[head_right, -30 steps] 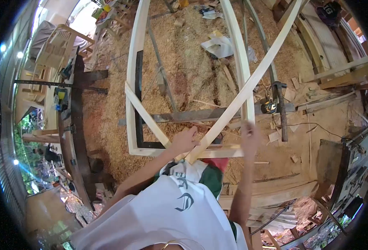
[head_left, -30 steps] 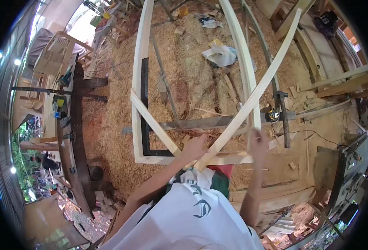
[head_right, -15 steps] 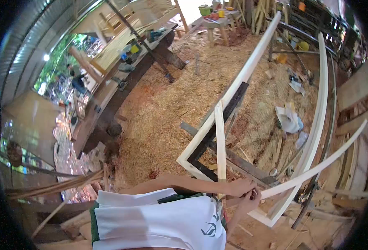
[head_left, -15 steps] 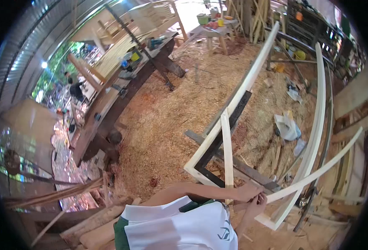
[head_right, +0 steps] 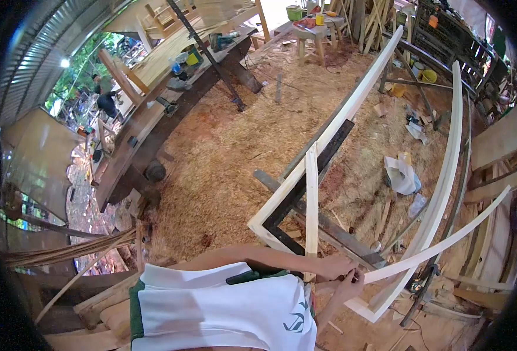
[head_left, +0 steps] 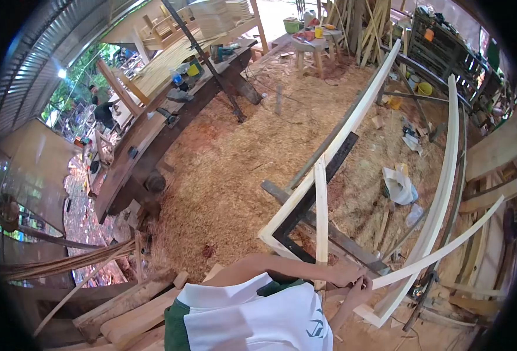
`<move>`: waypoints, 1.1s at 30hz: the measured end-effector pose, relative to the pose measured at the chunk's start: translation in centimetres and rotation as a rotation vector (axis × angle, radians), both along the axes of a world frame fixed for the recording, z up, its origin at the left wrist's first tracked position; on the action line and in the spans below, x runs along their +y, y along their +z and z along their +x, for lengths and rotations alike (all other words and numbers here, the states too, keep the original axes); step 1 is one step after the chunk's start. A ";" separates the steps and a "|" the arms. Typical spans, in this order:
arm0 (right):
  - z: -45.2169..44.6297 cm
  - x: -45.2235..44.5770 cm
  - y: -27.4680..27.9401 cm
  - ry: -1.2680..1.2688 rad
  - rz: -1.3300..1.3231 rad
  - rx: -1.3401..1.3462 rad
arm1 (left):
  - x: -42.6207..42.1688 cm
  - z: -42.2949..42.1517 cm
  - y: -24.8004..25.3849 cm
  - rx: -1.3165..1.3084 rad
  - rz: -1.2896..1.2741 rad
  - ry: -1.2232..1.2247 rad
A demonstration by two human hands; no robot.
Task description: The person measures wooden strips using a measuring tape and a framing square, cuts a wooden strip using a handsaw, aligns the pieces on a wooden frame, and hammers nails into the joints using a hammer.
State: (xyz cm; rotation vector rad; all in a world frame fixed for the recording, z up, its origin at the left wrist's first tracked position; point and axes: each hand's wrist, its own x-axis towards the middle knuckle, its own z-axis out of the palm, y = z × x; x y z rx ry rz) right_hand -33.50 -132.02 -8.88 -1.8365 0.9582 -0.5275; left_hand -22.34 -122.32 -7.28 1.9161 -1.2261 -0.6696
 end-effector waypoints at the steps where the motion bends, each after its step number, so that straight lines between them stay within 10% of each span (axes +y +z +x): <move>1: 0.2 0.1 0.5 0.007 0.039 -0.009 | -0.1 0.0 -0.2 -0.048 0.020 0.034; 5: 0.2 0.0 1.0 -0.123 0.274 -0.123 | 0.2 1.0 -0.8 -0.300 -0.316 -0.109; 8: -2.8 -0.6 0.0 -0.253 0.361 -0.422 | -1.4 0.6 0.1 0.084 0.337 -0.091; 9: -4.3 0.0 2.1 -0.306 0.258 -0.182 | -0.7 0.6 -2.5 0.235 0.020 -0.121; 18: -8.8 10.0 1.7 -0.218 0.325 0.245 | -2.1 1.5 -1.5 0.100 0.013 -0.241; 33: -5.0 14.4 0.3 -0.621 0.246 0.089 | 1.2 4.0 -2.4 0.405 0.420 -0.575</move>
